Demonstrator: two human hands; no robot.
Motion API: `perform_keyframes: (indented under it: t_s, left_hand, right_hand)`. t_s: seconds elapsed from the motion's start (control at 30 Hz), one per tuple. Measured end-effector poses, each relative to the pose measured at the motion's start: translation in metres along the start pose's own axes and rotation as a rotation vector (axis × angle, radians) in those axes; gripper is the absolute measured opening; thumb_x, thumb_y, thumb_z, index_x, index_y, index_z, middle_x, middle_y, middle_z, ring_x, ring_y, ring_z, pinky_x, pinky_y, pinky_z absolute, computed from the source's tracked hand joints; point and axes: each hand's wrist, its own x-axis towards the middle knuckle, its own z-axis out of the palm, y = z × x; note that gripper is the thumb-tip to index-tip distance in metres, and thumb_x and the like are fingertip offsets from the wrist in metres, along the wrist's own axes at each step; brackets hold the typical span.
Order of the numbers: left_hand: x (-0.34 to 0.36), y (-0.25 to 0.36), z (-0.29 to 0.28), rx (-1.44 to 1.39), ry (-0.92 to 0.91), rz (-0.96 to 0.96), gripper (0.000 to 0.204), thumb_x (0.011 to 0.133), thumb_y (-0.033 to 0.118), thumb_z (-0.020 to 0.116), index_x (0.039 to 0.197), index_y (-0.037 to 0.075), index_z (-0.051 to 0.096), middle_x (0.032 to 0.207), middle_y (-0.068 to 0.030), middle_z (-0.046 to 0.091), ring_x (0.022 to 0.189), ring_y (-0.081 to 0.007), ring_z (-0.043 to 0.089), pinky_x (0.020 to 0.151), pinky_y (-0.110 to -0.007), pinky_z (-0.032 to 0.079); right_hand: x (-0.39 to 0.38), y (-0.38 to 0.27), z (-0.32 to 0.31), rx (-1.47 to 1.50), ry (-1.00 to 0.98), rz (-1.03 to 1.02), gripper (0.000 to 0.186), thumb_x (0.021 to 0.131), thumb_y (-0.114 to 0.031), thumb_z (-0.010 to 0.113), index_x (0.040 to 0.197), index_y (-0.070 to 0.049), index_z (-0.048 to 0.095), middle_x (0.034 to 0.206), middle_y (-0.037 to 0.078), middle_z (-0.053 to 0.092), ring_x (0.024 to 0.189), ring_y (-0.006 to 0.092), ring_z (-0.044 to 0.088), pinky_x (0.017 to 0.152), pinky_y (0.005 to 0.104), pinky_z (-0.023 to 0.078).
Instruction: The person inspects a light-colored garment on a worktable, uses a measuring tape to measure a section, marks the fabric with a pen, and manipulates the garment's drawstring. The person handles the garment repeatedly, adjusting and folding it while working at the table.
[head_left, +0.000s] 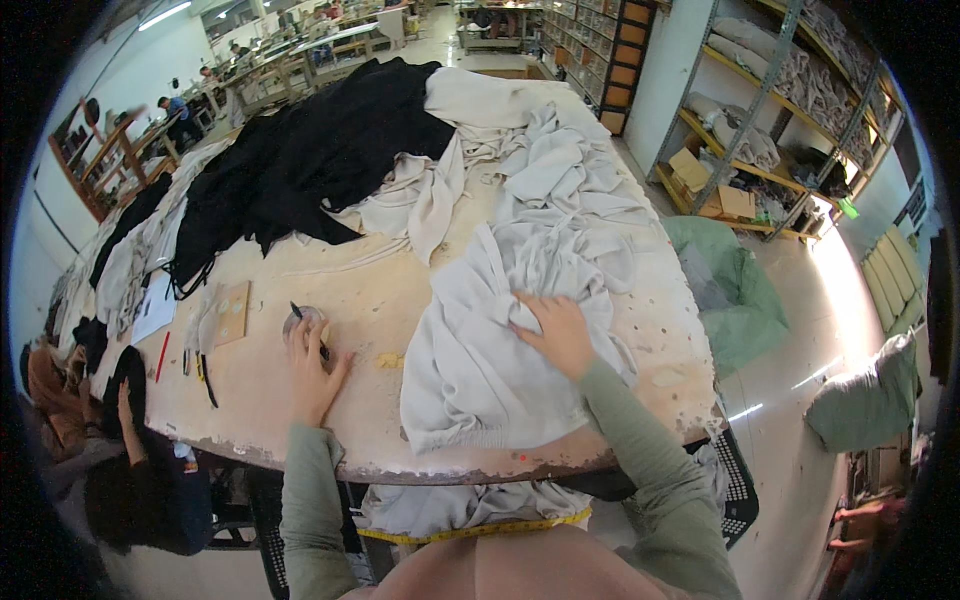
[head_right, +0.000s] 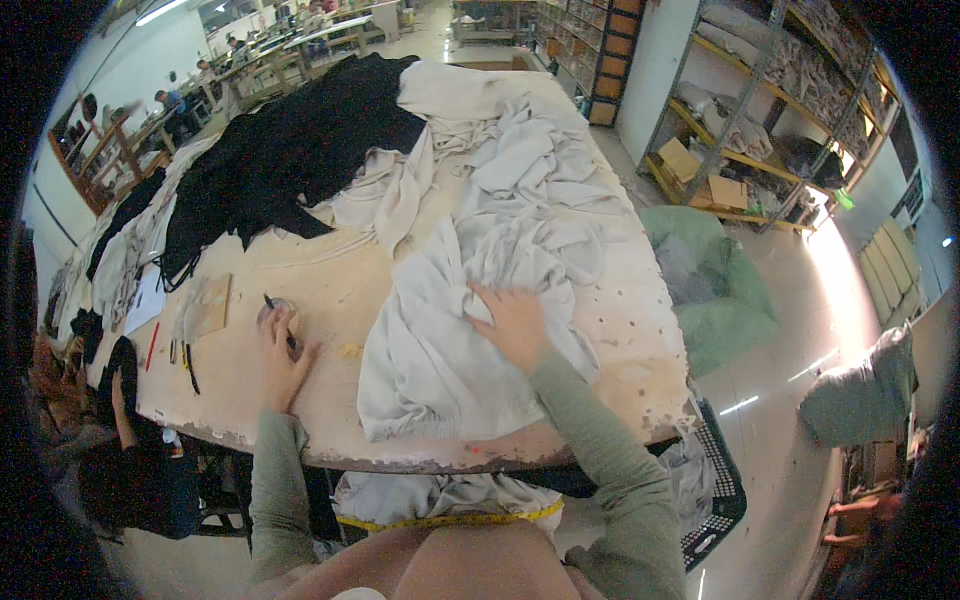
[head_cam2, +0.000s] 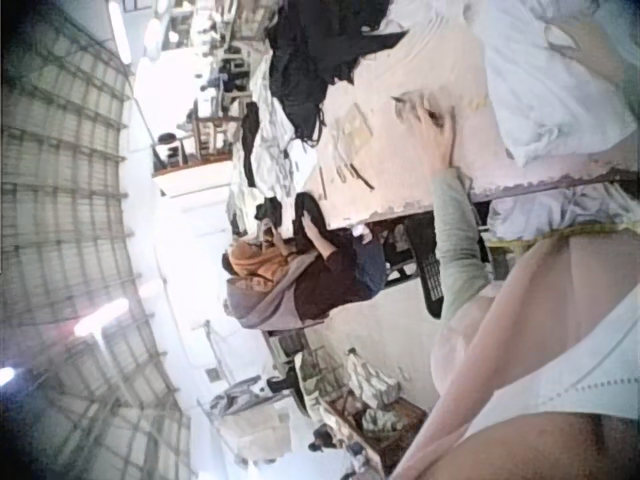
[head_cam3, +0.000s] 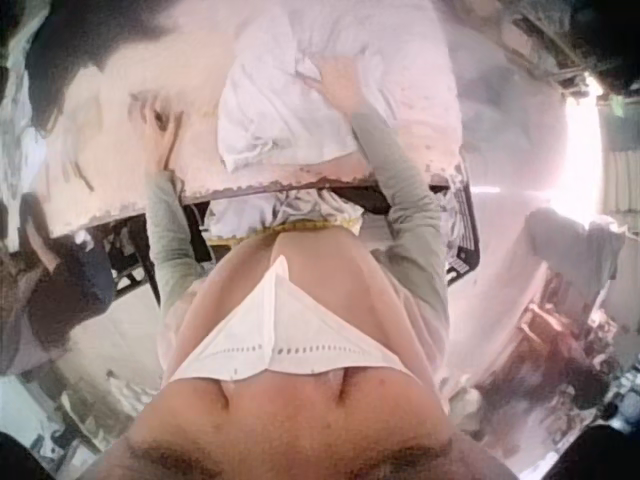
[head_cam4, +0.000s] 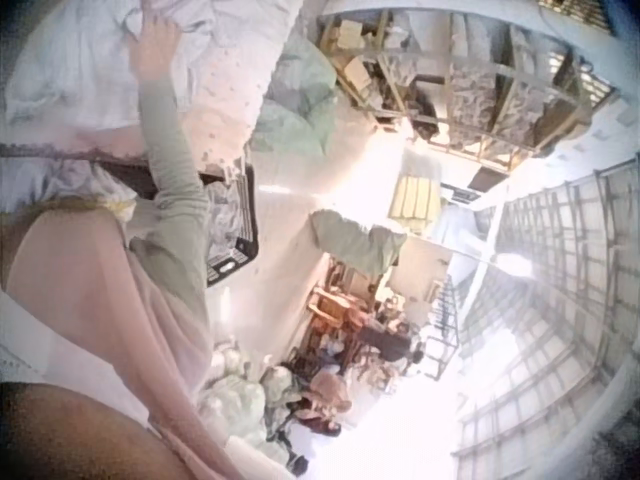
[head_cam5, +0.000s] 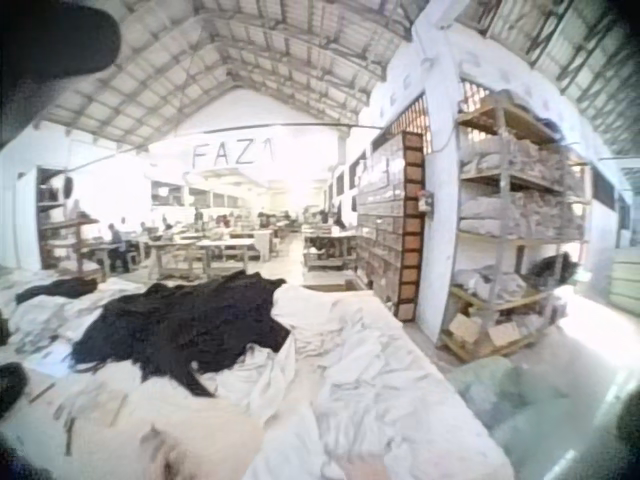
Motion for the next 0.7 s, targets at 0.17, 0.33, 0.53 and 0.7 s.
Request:
perform_keyframes:
  t_s: [0.17, 0.33, 0.53, 0.7]
  left_hand:
    - [-0.002, 0.015, -0.014, 0.165, 0.102, 0.052, 0.041, 0.085, 0.024, 0.06, 0.124, 0.01, 0.054, 0.139, -0.014, 0.04, 0.134, -0.0387, 0.027, 0.112, -0.055, 0.014]
    - [0.008, 0.056, -0.001, 0.125, -0.16, 0.214, 0.039, 0.086, 0.018, 0.058, 0.124, 0.01, 0.054, 0.14, -0.0177, 0.039, 0.132, -0.0414, 0.029, 0.11, -0.053, 0.021]
    - [0.05, 0.144, 0.089, -0.27, -0.428, 0.441, 0.06, 0.085, 0.02, 0.059, 0.14, 0.013, 0.034, 0.14, -0.0271, 0.033, 0.129, -0.0425, 0.033, 0.106, -0.054, 0.028]
    - [0.093, 0.219, 0.162, -0.304, -0.125, 0.483, 0.065, 0.085, 0.021, 0.06, 0.143, 0.015, 0.032, 0.144, -0.019, 0.033, 0.131, -0.0405, 0.032, 0.104, -0.06, 0.027]
  right_hand:
    - [-0.106, 0.019, -0.051, 0.183, 0.0, 0.083, 0.05, 0.071, -0.029, 0.076, 0.114, -0.007, 0.064, 0.105, 0.014, 0.066, 0.099, 0.0299, 0.061, 0.089, 0.0375, 0.045]
    - [-0.238, 0.083, -0.13, 0.238, -0.188, 0.555, 0.063, 0.06, -0.038, 0.079, 0.114, -0.008, 0.066, 0.11, 0.019, 0.066, 0.105, 0.0318, 0.062, 0.093, 0.0353, 0.046]
    - [-0.351, 0.139, -0.186, -0.002, -0.137, 1.089, 0.069, 0.057, -0.038, 0.078, 0.118, -0.01, 0.065, 0.105, 0.017, 0.068, 0.095, 0.0317, 0.065, 0.085, 0.0406, 0.05]
    - [-0.387, 0.199, -0.154, -0.446, 0.212, 1.187, 0.061, 0.06, -0.029, 0.079, 0.117, -0.015, 0.065, 0.1, 0.015, 0.068, 0.092, 0.0303, 0.066, 0.08, 0.0424, 0.051]
